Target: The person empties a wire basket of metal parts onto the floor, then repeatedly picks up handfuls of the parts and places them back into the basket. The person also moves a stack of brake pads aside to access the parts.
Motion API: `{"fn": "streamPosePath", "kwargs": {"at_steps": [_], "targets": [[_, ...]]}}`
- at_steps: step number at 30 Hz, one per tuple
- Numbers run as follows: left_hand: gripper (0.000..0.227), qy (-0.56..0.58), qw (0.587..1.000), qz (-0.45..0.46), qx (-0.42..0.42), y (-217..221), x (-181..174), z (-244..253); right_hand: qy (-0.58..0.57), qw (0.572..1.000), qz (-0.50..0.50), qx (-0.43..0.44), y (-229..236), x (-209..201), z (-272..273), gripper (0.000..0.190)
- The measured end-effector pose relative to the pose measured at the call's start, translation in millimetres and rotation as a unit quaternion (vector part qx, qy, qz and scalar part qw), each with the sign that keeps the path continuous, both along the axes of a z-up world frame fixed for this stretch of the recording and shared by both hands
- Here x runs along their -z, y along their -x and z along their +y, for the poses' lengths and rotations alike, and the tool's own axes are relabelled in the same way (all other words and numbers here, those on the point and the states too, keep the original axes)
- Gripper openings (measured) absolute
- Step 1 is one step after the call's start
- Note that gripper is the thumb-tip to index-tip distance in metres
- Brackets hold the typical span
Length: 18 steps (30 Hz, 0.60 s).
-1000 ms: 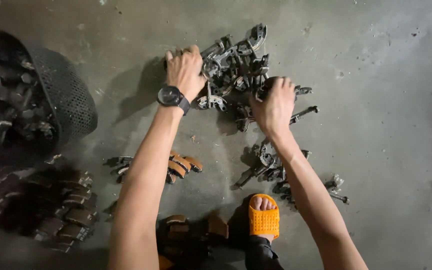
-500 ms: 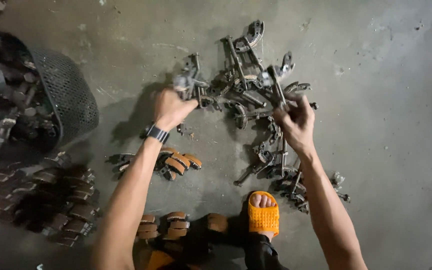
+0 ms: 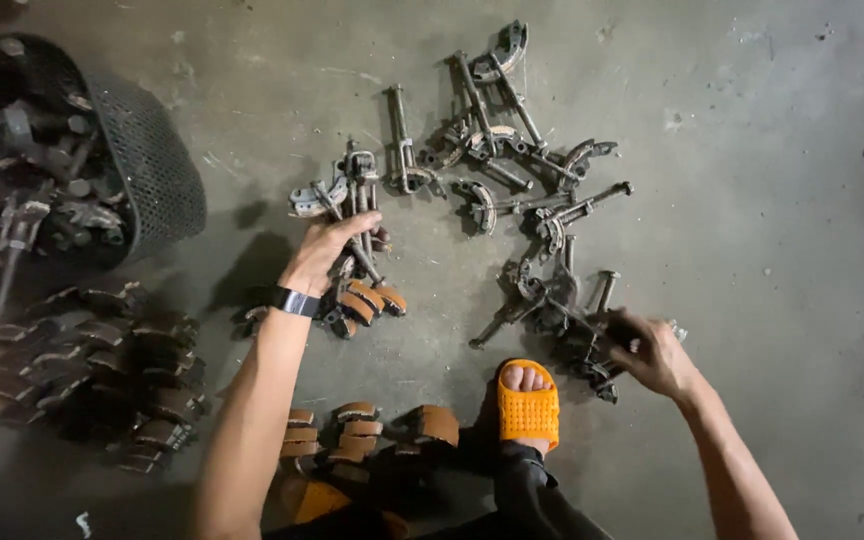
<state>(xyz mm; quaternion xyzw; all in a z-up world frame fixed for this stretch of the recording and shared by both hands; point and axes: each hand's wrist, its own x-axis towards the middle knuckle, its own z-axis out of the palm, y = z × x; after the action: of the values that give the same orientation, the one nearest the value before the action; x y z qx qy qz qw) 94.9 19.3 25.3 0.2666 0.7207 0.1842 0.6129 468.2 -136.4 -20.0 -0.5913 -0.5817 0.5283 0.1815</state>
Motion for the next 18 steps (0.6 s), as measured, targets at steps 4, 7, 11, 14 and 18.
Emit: {"fn": "streamPosePath", "kwargs": {"at_steps": [4, 7, 11, 14, 18], "targets": [[0.043, -0.058, 0.987, -0.075, 0.128, -14, 12, 11, -0.090, 0.941, -0.300, -0.128, -36, 30, -39, 0.020], [0.024, -0.186, 0.963, -0.093, 0.169, -40, 17, 25, -0.084, 0.937, -0.311, -0.134, -48, 54, -45, 0.024], [0.010, -0.183, 0.972, -0.094, 0.114, -78, 21, 49, -0.104, 0.956, -0.257, -0.094, -35, 36, -16, 0.022], [0.011, -0.196, 0.963, -0.154, 0.100, -84, 54, 44, -0.100, 0.970, -0.222, 0.020, -29, 23, 16, 0.019], [0.010, -0.189, 0.948, -0.255, 0.014, -104, 40, 32, -0.167, 0.965, -0.193, 0.066, -11, 16, 80, 0.013]]}}
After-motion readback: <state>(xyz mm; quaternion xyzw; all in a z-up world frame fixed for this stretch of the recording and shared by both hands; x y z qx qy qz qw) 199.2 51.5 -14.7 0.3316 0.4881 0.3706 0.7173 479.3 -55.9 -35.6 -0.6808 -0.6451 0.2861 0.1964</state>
